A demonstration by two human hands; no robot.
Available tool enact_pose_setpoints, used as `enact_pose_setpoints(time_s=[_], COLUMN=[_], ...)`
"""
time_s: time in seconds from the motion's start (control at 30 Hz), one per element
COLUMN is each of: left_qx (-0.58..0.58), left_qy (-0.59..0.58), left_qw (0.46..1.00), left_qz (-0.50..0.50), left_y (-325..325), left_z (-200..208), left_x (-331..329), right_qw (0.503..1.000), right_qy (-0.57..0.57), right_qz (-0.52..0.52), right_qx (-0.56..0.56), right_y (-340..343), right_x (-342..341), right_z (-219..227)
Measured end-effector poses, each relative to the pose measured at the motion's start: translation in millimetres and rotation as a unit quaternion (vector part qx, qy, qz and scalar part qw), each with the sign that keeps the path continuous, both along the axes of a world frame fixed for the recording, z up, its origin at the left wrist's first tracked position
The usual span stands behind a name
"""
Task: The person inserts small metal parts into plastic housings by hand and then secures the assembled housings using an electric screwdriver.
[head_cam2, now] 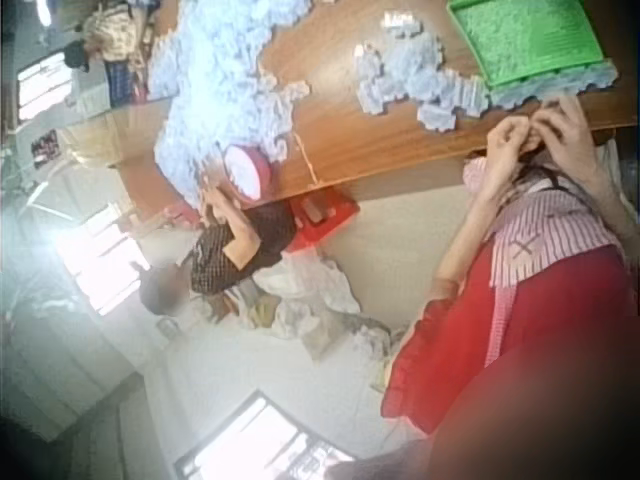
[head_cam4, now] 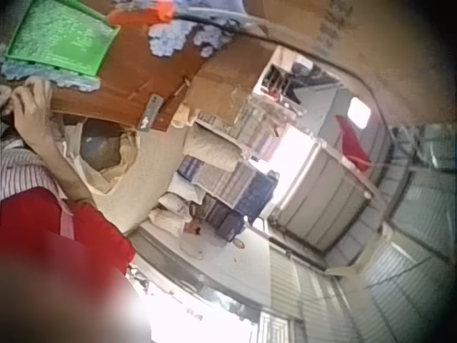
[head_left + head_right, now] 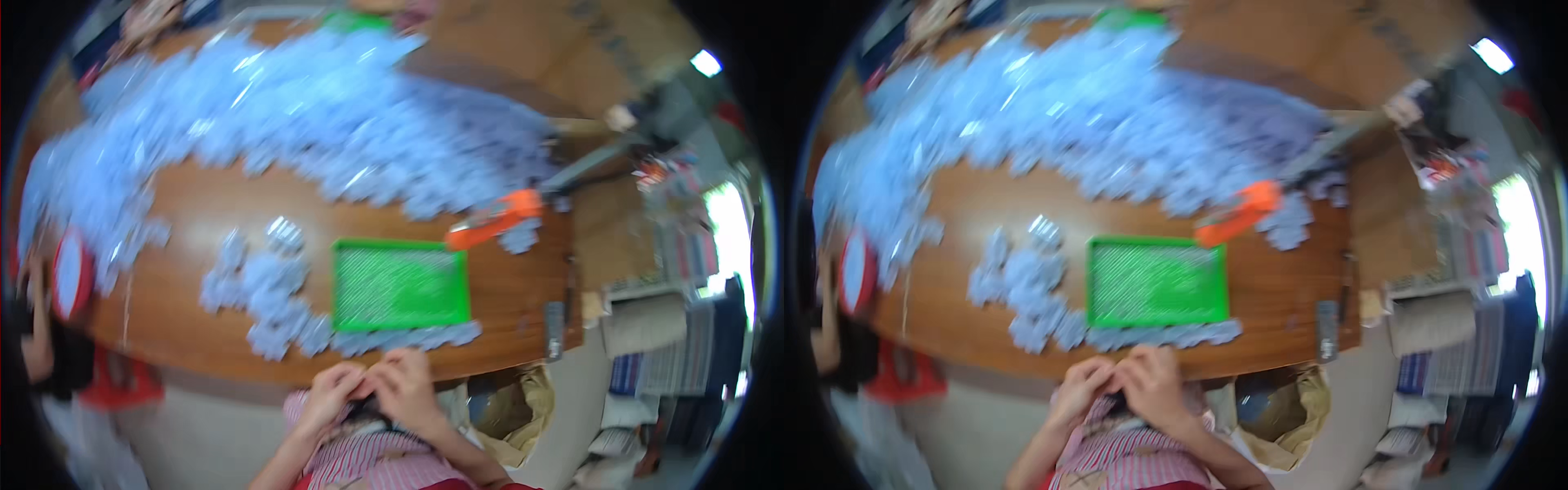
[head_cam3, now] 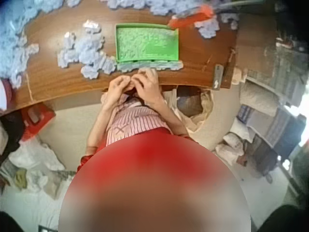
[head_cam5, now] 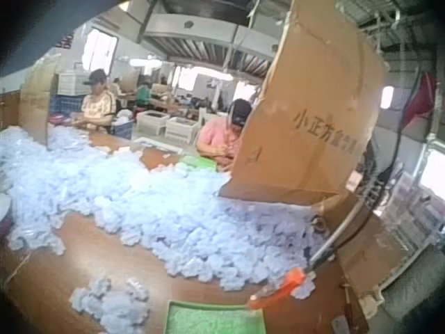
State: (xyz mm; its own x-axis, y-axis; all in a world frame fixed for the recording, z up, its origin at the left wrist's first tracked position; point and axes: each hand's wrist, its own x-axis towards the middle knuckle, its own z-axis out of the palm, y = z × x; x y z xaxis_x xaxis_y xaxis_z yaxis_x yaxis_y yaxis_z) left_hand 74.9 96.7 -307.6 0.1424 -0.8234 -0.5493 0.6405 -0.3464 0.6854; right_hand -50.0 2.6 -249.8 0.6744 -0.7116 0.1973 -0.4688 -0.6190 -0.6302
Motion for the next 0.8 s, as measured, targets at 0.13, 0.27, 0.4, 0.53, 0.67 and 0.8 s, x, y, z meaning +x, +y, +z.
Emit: enact_pose_setpoints(time_s=[0.13, 0.27, 0.4, 0.53, 0.67, 0.8], left_qx=[0.007, 0.025, 0.084, 0.112, 0.103, 0.090], left_qy=[0.059, 0.125, 0.116, 0.140, 0.129, 0.131], left_qw=[0.998, 0.990, 0.987, 0.981, 0.984, 0.984], left_qz=[0.010, 0.058, 0.071, 0.071, 0.061, 0.077], left_y=[-4, 3, 1, 1, -4, -7], left_z=[7, -2, -3, -5, -10, -12], left_x=[-1, -4, 3, 13, 12, 10], right_qw=[0.993, 0.995, 0.998, 0.999, 0.999, 0.999], right_qy=[-0.020, -0.018, -0.025, -0.016, -0.014, -0.002], right_qz=[-0.036, -0.033, -0.050, -0.034, -0.031, -0.031], right_qx=[0.110, 0.094, 0.000, -0.030, -0.034, -0.044], right_y=[-1, 0, -4, -5, -7, -10], right_x=[2, 8, 13, 22, 26, 26], right_z=[-6, -18, -37, -47, -54, -56])
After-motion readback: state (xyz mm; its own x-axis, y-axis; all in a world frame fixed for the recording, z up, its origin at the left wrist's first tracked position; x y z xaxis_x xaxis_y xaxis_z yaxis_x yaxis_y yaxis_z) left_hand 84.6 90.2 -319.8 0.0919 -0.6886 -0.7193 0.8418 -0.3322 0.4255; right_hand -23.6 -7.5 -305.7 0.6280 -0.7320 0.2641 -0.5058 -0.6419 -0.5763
